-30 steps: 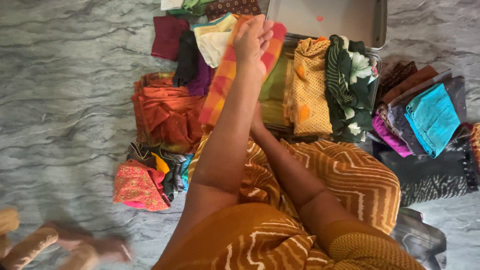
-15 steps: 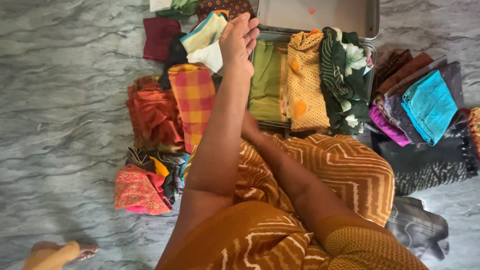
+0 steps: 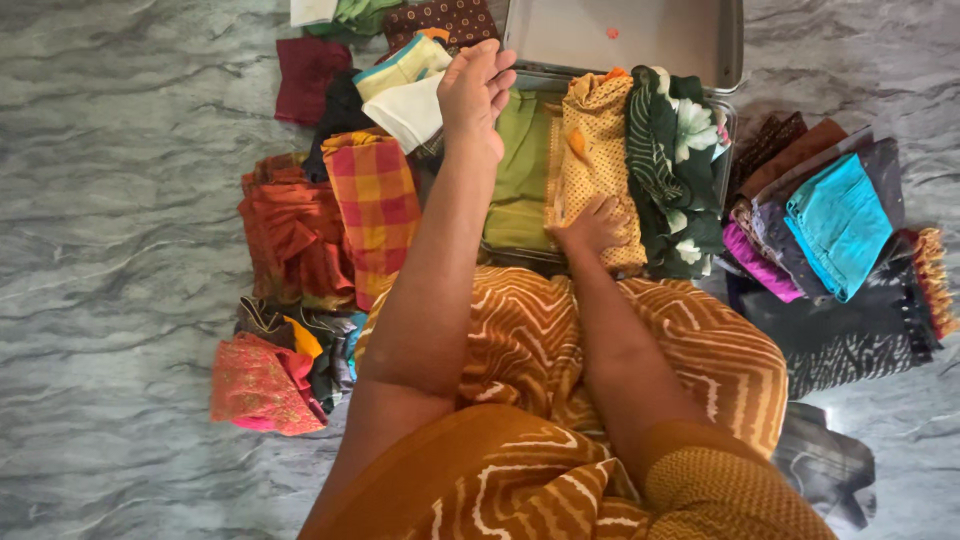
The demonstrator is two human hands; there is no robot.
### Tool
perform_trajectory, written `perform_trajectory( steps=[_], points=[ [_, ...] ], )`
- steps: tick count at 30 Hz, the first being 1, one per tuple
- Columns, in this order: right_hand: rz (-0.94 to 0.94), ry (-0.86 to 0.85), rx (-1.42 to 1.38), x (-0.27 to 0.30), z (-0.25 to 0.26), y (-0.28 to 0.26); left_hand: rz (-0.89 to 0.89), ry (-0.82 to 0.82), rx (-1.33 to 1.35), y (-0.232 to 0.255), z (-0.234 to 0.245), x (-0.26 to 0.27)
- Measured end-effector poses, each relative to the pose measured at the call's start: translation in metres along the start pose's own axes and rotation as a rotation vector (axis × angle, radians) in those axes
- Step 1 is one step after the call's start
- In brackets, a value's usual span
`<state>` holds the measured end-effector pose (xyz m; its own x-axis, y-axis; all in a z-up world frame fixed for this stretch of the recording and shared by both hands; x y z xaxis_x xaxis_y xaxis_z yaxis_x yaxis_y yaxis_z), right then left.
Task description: The person packs various pieces of folded clothing into a silver suitcase by hand, placing items one at a time and smoothing them down.
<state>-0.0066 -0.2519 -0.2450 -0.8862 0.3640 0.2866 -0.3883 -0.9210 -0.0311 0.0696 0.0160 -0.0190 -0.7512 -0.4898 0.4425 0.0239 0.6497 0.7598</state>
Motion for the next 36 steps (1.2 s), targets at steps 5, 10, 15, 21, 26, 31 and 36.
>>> perform_trajectory(
  steps=[5, 10, 15, 21, 26, 31, 36],
  points=[
    [0.060, 0.140, 0.030, -0.021, -0.027, 0.008, -0.011, 0.011, -0.024, -0.007, -0.001, -0.002],
    [0.180, 0.119, -0.085, -0.030, -0.033, 0.013, -0.013, 0.013, -0.006, -0.007, 0.001, -0.002],
    [0.161, -0.026, -0.172, -0.060, -0.023, 0.017, -0.002, -0.011, 0.046, -0.013, -0.007, -0.007],
    [0.207, 0.028, -0.329, -0.085, -0.007, 0.038, -0.007, -0.041, 0.037, -0.018, -0.013, -0.006],
    [0.169, 0.012, -0.558, -0.083, -0.012, 0.046, -0.014, -0.043, 0.027, -0.021, -0.017, -0.005],
    [0.177, -0.129, -0.494, -0.066, -0.024, 0.037, -0.010, -0.031, 0.020, -0.022, -0.016, -0.005],
    [0.330, -0.238, -0.113, -0.002, -0.010, -0.002, -0.019, -0.027, 0.029, -0.025, -0.017, -0.006]
  ],
)
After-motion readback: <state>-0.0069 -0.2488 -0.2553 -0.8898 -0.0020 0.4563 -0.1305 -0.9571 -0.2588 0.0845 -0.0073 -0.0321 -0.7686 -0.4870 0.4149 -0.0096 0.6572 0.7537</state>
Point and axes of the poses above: each hand's wrist, its own x-axis away from the middle knuckle, its own z-axis out of the back of the hand, y = z × x, the point moved 8 cm from there along -x, towards the middle knuckle, and after that the axes turned 12 degrees about y, right-handed, at the moved point
